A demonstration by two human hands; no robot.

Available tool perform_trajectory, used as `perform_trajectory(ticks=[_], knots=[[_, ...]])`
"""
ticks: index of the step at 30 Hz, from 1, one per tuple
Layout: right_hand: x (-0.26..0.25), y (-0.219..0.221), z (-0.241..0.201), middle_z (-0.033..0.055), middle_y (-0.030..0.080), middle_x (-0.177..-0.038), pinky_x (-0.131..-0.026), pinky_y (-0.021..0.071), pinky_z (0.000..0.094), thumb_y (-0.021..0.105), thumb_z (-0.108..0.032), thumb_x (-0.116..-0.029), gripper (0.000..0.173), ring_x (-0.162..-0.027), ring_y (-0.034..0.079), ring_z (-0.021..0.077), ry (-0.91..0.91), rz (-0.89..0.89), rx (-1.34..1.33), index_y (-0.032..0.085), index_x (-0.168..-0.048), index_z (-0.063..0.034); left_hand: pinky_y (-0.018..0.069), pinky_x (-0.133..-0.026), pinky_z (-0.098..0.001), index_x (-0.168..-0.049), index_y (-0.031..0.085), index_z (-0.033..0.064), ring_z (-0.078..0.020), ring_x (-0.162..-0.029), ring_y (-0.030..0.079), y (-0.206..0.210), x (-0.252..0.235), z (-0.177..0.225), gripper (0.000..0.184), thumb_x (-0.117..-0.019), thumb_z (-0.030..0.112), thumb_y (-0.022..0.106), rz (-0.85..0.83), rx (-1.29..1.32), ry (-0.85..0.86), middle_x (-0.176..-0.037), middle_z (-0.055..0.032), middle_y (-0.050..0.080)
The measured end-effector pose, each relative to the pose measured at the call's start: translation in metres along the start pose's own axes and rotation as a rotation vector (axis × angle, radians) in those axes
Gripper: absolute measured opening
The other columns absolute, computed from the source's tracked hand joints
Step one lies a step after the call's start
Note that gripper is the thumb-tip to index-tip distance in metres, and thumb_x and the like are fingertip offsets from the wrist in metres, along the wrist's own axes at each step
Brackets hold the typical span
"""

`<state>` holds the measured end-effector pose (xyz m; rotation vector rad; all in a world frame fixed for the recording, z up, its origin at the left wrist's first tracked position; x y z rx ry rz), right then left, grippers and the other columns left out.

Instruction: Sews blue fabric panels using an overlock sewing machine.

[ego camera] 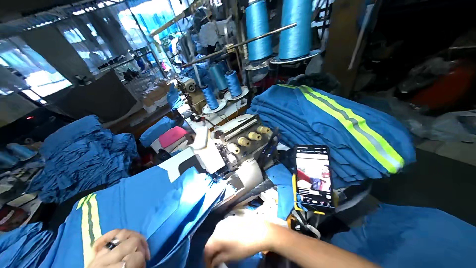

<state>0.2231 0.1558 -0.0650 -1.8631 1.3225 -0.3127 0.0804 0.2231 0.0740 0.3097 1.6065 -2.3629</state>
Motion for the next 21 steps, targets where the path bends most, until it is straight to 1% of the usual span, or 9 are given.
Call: perform_trajectory(ticks=[2,4,5,7,11,15,17,19,21], knots=[[0.020,-0.032,0.021,0.0121,0.073,-0.094,-0.076,0.0594,0.0442,0.063,-0.012,-0.0992,0.015,-0.080,0.071,0.0222,0.034,0.269,-0.118,0.073,-0.104,-0.0021,0.0363,-0.104,-0.0431,-0.074,0.060,0.0014,-0.0229,-0.095,0.063,0.001,0.010,-0.014,0.044,-0.0990,0.036,0.068,0.059,0.079,-0.009,-0.078,-0.0141,0.065],[0.033,-0.063,0.037,0.0055,0.070,-0.098,-0.065,0.0579,0.0270,0.062,-0.014,-0.0997,0.016,-0.071,0.065,0.0082,0.170,0.478,-0.300,0.069,-0.111,-0.0043,0.0348,-0.106,-0.0403,-0.075,0.060,0.0068,-0.0152,-0.098,0.062,0.003,0.012,-0.019,0.040,-0.0993,0.038,0.067,0.100,0.120,-0.014,-0.080,-0.0070,0.064],[0.035,-0.073,0.041,0.0024,0.070,-0.096,-0.060,0.0558,0.0231,0.063,-0.014,-0.0984,0.016,-0.065,0.062,0.0046,0.222,0.535,-0.351,0.069,-0.112,-0.0064,0.0350,-0.105,-0.0398,-0.075,0.059,0.0085,-0.0136,-0.098,0.061,0.003,0.011,-0.019,0.040,-0.0993,0.040,0.066,0.117,0.120,-0.008,-0.080,-0.0051,0.064],[0.034,-0.082,0.043,-0.0006,0.069,-0.088,-0.053,0.0533,0.0203,0.066,-0.011,-0.0956,0.015,-0.056,0.059,0.0027,0.257,0.577,-0.372,0.067,-0.110,-0.0095,0.0356,-0.105,-0.0392,-0.077,0.058,0.0109,-0.0121,-0.097,0.061,0.002,0.008,-0.015,0.039,-0.0989,0.042,0.066,0.142,0.096,0.009,-0.081,-0.0031,0.063],[0.026,-0.074,0.042,-0.0005,0.069,-0.087,-0.055,0.0524,0.0213,0.070,-0.019,-0.0953,0.019,-0.057,0.057,0.0031,0.245,0.548,-0.230,0.066,-0.113,-0.0111,0.0356,-0.104,-0.0392,-0.078,0.059,0.0135,-0.0096,-0.096,0.061,-0.001,0.005,-0.010,0.038,-0.0981,0.045,0.066,0.182,0.059,0.023,-0.081,-0.0001,0.063],[0.026,-0.065,0.054,0.0060,0.071,-0.097,-0.073,0.0612,0.0444,0.072,-0.012,-0.0904,0.025,-0.082,0.071,0.0204,0.197,0.592,0.274,0.067,-0.114,-0.0088,0.0363,-0.104,-0.0376,-0.077,0.058,0.0163,-0.0071,-0.094,0.061,0.000,0.007,-0.013,0.041,-0.0980,0.051,0.063,0.204,0.012,0.052,-0.079,0.0028,0.063],[0.027,-0.066,0.055,0.0087,0.071,-0.094,-0.072,0.0606,0.0482,0.073,-0.007,-0.0887,0.025,-0.080,0.071,0.0236,0.240,0.580,0.231,0.066,-0.113,-0.0070,0.0355,-0.103,-0.0381,-0.076,0.057,0.0158,-0.0079,-0.094,0.061,0.000,0.008,-0.012,0.043,-0.0980,0.052,0.063,0.192,0.009,0.058,-0.079,0.0019,0.063],[0.023,-0.062,0.044,0.0054,0.070,-0.098,-0.068,0.0579,0.0359,0.072,-0.013,-0.0914,0.028,-0.074,0.066,0.0142,0.254,0.492,-0.032,0.065,-0.118,-0.0071,0.0350,-0.103,-0.0380,-0.075,0.056,0.0157,-0.0083,-0.094,0.061,0.003,0.009,-0.011,0.043,-0.0982,0.052,0.063,0.183,0.016,0.062,-0.078,0.0017,0.062],[0.014,-0.056,0.016,0.0002,0.068,-0.097,-0.050,0.0500,0.0192,0.073,-0.013,-0.0915,0.030,-0.058,0.057,0.0016,0.177,0.415,-0.383,0.060,-0.118,-0.0076,0.0353,-0.102,-0.0372,-0.075,0.056,0.0164,-0.0077,-0.094,0.060,0.004,0.009,-0.011,0.043,-0.0980,0.052,0.063,0.187,0.024,0.072,-0.078,0.0026,0.062]])
Point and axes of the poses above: each hand's wrist, its own x-axis away from the middle knuckle, its own y-axis out of the palm, z = x × y, the point moved 7 cm from there along -x, towards the middle knuckle
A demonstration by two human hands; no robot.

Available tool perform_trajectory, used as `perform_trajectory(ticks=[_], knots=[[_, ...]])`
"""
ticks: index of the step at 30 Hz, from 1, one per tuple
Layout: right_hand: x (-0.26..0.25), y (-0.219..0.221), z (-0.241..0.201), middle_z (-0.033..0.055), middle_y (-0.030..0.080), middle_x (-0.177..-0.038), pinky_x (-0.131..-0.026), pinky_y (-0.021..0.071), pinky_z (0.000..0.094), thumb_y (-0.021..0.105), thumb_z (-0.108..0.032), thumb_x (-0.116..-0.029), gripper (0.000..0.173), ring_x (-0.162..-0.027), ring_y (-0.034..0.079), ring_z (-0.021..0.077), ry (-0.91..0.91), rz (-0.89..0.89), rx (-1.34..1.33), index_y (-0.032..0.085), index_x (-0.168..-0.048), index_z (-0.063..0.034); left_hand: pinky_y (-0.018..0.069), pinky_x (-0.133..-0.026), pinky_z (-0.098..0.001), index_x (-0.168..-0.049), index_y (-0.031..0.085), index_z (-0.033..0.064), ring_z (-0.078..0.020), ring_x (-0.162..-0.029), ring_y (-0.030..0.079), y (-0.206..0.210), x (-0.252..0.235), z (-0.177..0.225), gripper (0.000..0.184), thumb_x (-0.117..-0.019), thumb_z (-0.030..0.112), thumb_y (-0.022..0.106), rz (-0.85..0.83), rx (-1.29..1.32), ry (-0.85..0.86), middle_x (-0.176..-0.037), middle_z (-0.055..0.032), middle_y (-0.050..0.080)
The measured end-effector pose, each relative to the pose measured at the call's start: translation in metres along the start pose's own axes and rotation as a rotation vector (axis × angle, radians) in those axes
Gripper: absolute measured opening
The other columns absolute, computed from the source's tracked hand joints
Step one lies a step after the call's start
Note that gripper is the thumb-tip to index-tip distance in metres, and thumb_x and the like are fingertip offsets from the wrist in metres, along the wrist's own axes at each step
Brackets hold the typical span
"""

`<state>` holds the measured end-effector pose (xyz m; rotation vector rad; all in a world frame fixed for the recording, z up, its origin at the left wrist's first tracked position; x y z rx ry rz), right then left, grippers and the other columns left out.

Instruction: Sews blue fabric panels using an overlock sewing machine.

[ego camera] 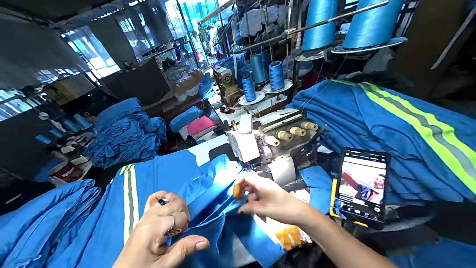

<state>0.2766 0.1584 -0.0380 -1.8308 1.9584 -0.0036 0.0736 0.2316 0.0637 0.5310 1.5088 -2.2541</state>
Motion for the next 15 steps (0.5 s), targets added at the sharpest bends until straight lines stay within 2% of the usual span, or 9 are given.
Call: perform_trajectory(ticks=[3,7,12,15], knots=[[0.001,0.016,-0.037,-0.0049,0.067,-0.099,-0.048,0.0474,0.0123,0.073,-0.008,-0.0919,0.029,-0.058,0.055,-0.0052,-0.113,-0.062,-0.264,0.057,-0.117,-0.0123,0.0351,-0.102,-0.0362,-0.075,0.056,0.0164,-0.0072,-0.093,0.060,0.001,-0.001,0.002,0.043,-0.0986,0.052,0.062,0.011,0.003,0.020,-0.077,0.0027,0.062],[-0.004,0.012,-0.040,-0.0058,0.069,-0.100,-0.048,0.0480,0.0119,0.073,-0.006,-0.0917,0.028,-0.057,0.055,-0.0052,-0.142,0.007,-0.337,0.058,-0.114,-0.0154,0.0346,-0.104,-0.0368,-0.076,0.056,0.0152,-0.0085,-0.093,0.060,0.002,0.001,0.008,0.043,-0.0989,0.051,0.062,-0.006,0.020,0.040,-0.078,0.0011,0.061],[-0.006,0.011,-0.028,-0.0074,0.069,-0.098,-0.048,0.0484,0.0123,0.073,-0.005,-0.0906,0.027,-0.053,0.054,-0.0051,-0.106,0.095,-0.316,0.060,-0.112,-0.0158,0.0357,-0.102,-0.0369,-0.074,0.052,0.0149,-0.0112,-0.093,0.060,0.002,0.000,0.018,0.044,-0.1005,0.050,0.060,-0.043,0.088,0.080,-0.078,-0.0008,0.060],[-0.005,0.004,-0.024,-0.0060,0.068,-0.092,-0.050,0.0485,0.0125,0.075,-0.014,-0.0914,0.023,-0.054,0.053,-0.0040,-0.138,0.183,-0.168,0.065,-0.112,-0.0148,0.0357,-0.101,-0.0374,-0.074,0.051,0.0141,-0.0127,-0.092,0.060,0.004,-0.009,0.028,0.045,-0.1013,0.049,0.059,-0.064,0.121,0.110,-0.076,-0.0019,0.058]])
Point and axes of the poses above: each hand's wrist, its own x-axis away from the middle knuckle, its own y-axis out of the palm, z = x × y, the point moved 7 cm from there along -x, towards the middle knuckle
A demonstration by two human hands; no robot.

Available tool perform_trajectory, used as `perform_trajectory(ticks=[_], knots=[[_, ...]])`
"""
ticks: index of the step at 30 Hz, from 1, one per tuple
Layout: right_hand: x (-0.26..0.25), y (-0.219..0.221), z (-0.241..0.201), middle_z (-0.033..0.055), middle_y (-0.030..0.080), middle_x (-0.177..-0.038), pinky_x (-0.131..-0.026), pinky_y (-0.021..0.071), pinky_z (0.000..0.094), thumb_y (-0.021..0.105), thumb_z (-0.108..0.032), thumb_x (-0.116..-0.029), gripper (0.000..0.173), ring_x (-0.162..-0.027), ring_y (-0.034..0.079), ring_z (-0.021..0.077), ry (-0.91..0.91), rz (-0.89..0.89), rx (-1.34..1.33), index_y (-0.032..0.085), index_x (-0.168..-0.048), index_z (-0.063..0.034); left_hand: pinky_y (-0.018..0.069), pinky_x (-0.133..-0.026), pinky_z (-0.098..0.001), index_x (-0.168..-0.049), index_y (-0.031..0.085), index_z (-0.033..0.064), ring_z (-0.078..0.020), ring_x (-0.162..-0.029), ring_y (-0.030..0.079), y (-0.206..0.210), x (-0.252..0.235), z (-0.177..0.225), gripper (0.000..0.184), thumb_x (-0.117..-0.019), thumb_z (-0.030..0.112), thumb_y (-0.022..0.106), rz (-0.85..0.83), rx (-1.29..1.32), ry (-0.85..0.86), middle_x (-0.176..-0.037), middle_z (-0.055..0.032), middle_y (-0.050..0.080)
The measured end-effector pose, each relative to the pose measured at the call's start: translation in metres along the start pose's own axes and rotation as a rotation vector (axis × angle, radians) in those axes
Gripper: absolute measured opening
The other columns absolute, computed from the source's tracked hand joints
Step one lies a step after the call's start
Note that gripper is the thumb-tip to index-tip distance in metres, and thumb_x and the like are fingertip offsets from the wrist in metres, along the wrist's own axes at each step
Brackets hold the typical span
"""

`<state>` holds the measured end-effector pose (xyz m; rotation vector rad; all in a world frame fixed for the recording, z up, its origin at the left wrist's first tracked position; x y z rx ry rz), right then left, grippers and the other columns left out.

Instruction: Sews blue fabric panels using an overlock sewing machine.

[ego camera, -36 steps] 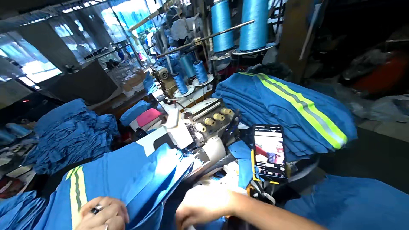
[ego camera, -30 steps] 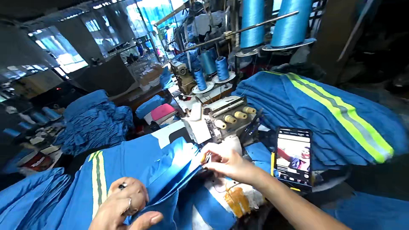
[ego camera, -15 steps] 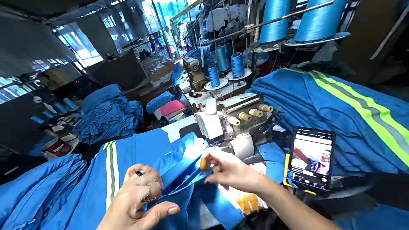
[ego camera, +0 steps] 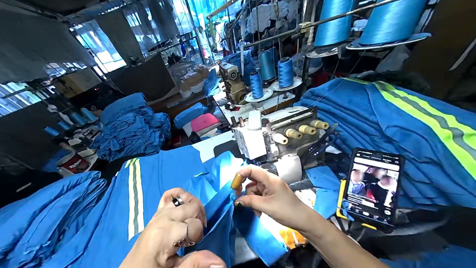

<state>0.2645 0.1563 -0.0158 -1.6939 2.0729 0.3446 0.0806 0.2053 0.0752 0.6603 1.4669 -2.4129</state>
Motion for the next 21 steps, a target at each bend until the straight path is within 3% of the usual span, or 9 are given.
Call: perform_trajectory(ticks=[2,5,9,13,15,18,21], knots=[[0.002,-0.004,-0.003,-0.0022,0.068,-0.098,-0.056,0.0499,0.0140,0.070,-0.024,-0.0969,0.018,-0.063,0.056,-0.0020,-0.093,-0.022,0.198,0.070,-0.111,-0.0121,0.0354,-0.100,-0.0374,-0.074,0.052,0.0136,-0.0134,-0.093,0.059,0.002,-0.011,0.007,0.044,-0.1020,0.047,0.059,-0.026,0.013,0.018,-0.077,-0.0028,0.058],[0.016,-0.003,-0.011,0.0048,0.070,-0.104,-0.075,0.0551,0.0204,0.056,-0.028,-0.1059,0.027,-0.084,0.065,0.0052,-0.222,-0.169,0.328,0.073,-0.106,-0.0072,0.0351,-0.100,-0.0373,-0.074,0.050,0.0139,-0.0124,-0.090,0.058,0.004,-0.032,0.012,0.043,-0.1023,0.046,0.059,-0.053,0.035,0.080,-0.075,-0.0020,0.056],[0.061,-0.022,-0.011,0.0050,0.068,-0.095,-0.068,0.0565,0.0159,0.055,-0.023,-0.1067,0.025,-0.075,0.064,0.0014,-0.203,-0.156,0.117,0.069,-0.103,-0.0037,0.0409,-0.103,-0.0386,-0.072,0.055,0.0148,-0.0070,-0.083,0.062,0.014,-0.054,-0.004,0.050,-0.1026,0.054,0.052,-0.187,0.008,0.103,-0.072,0.0022,0.059],[0.112,-0.034,0.011,0.0113,0.073,-0.094,-0.086,0.0569,0.0271,0.057,-0.014,-0.1045,0.024,-0.087,0.069,0.0093,-0.013,-0.088,0.074,0.070,-0.098,0.0043,0.0389,-0.108,-0.0418,-0.075,0.067,0.0186,-0.0008,-0.081,0.062,0.031,-0.059,-0.051,0.049,-0.1011,0.057,0.051,-0.361,-0.133,0.016,-0.074,0.0099,0.063],[0.124,-0.035,0.025,0.0114,0.074,-0.095,-0.088,0.0578,0.0284,0.058,-0.012,-0.1037,0.022,-0.089,0.070,0.0095,0.067,-0.034,0.034,0.071,-0.099,0.0059,0.0398,-0.105,-0.0408,-0.077,0.067,0.0238,0.0034,-0.077,0.059,0.030,-0.062,-0.075,0.043,-0.0993,0.057,0.053,-0.372,-0.207,-0.025,-0.073,0.0154,0.060],[0.116,-0.039,0.040,0.0073,0.074,-0.093,-0.082,0.0599,0.0254,0.059,-0.009,-0.1021,0.019,-0.086,0.071,0.0057,0.068,0.053,-0.022,0.072,-0.096,0.0038,0.0390,-0.106,-0.0397,-0.081,0.070,0.0271,0.0035,-0.089,0.061,0.020,-0.074,-0.103,0.029,-0.0964,0.050,0.061,-0.315,-0.169,-0.084,-0.080,0.0181,0.064],[0.093,-0.047,0.050,0.0026,0.071,-0.096,-0.084,0.0558,0.0178,0.062,-0.002,-0.0959,0.013,-0.092,0.066,-0.0011,0.102,0.171,-0.075,0.073,-0.094,0.0027,0.0410,-0.107,-0.0397,-0.082,0.069,0.0289,0.0019,-0.096,0.062,0.012,-0.087,-0.118,0.023,-0.0941,0.048,0.065,-0.225,-0.116,-0.143,-0.085,0.0186,0.066]])
Point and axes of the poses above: each hand's wrist, its own x-axis away from the middle knuckle, its own y-axis out of the palm, z = x × y, the point moved 7 cm from there along -x, towards the middle knuckle
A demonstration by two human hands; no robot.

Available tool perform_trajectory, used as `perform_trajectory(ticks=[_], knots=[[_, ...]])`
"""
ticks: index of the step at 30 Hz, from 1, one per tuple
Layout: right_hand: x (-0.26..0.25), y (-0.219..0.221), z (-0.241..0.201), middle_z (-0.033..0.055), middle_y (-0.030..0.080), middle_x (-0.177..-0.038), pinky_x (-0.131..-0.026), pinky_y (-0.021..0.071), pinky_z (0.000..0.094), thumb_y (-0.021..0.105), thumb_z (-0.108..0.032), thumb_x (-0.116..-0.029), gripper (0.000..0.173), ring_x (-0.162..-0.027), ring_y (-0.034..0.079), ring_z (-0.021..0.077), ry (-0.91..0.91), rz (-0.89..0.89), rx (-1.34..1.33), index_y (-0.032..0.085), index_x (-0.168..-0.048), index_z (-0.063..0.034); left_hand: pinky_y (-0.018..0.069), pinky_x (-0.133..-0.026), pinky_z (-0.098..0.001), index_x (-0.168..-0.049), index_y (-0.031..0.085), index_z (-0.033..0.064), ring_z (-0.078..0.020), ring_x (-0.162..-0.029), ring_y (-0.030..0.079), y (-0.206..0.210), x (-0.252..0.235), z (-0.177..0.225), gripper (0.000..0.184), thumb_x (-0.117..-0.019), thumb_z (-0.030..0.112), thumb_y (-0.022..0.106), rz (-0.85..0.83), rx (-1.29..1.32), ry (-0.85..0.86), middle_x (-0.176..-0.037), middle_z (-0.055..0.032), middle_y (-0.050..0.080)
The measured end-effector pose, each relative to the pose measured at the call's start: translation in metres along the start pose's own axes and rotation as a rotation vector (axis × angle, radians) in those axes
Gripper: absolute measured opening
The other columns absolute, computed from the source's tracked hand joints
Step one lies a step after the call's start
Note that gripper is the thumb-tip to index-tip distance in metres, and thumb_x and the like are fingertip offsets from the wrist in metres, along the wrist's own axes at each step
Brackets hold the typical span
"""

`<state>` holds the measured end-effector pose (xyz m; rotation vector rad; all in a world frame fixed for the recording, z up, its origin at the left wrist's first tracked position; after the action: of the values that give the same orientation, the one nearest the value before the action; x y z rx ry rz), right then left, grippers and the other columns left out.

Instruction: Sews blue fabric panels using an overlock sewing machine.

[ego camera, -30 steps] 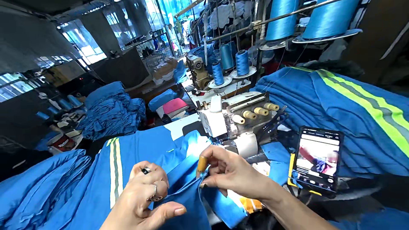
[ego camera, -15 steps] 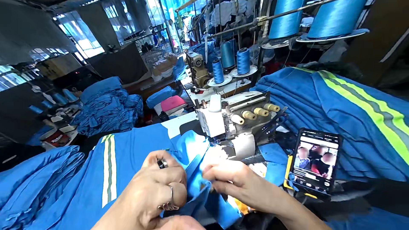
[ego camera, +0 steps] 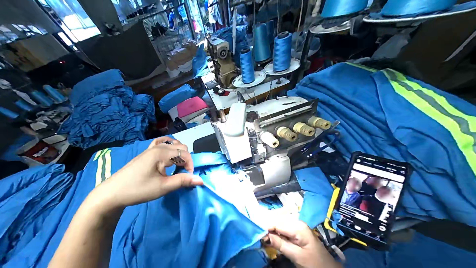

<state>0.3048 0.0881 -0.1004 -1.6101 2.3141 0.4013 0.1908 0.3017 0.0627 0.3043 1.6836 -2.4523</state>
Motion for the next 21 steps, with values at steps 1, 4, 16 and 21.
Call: perform_trajectory(ticks=[1,4,16,21], knots=[[-0.007,-0.001,0.005,0.0034,0.070,-0.097,-0.083,0.0555,0.0174,0.063,-0.001,-0.0947,0.012,-0.092,0.065,-0.0005,-0.012,0.024,-0.013,0.073,-0.094,0.0029,0.0423,-0.106,-0.0398,-0.082,0.070,0.0295,0.0013,-0.097,0.063,-0.001,-0.004,-0.002,0.022,-0.0933,0.048,0.066,0.021,0.019,-0.006,-0.085,0.0187,0.067],[-0.020,-0.004,0.026,0.0022,0.069,-0.102,-0.087,0.0552,0.0184,0.064,-0.010,-0.0986,0.011,-0.098,0.064,0.0025,-0.120,0.002,-0.004,0.072,-0.098,-0.0030,0.0445,-0.101,-0.0381,-0.082,0.069,0.0285,-0.0006,-0.095,0.063,0.002,-0.011,0.001,0.019,-0.0930,0.044,0.069,0.044,0.067,0.012,-0.085,0.0174,0.066],[-0.021,-0.010,0.044,0.0039,0.071,-0.115,-0.094,0.0584,0.0263,0.063,0.001,-0.0947,0.019,-0.106,0.068,0.0100,-0.162,0.278,-0.112,0.072,-0.110,-0.0070,0.0480,-0.076,-0.0349,-0.084,0.073,0.0122,-0.0130,-0.074,0.063,0.093,-0.006,0.088,0.028,-0.0994,0.034,0.065,0.099,0.029,-0.044,-0.076,-0.0018,0.068],[0.032,0.031,0.046,0.0081,0.067,-0.117,-0.097,0.0529,0.0219,0.052,0.000,-0.0985,0.038,-0.108,0.065,0.0019,0.244,0.299,-0.177,0.048,-0.133,0.0158,0.0479,-0.081,-0.0401,-0.083,0.075,0.0056,-0.0233,-0.070,0.063,0.146,0.012,0.115,0.016,-0.0919,0.019,0.071,0.108,-0.005,-0.199,-0.073,-0.0094,0.067]])
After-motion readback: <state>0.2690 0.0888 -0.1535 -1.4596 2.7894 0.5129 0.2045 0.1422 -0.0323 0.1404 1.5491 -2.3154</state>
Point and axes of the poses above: each hand's wrist, its own x-axis away from the middle knuckle, its own y-axis out of the palm, z = x × y, the point moved 7 cm from there along -x, towards the middle knuckle
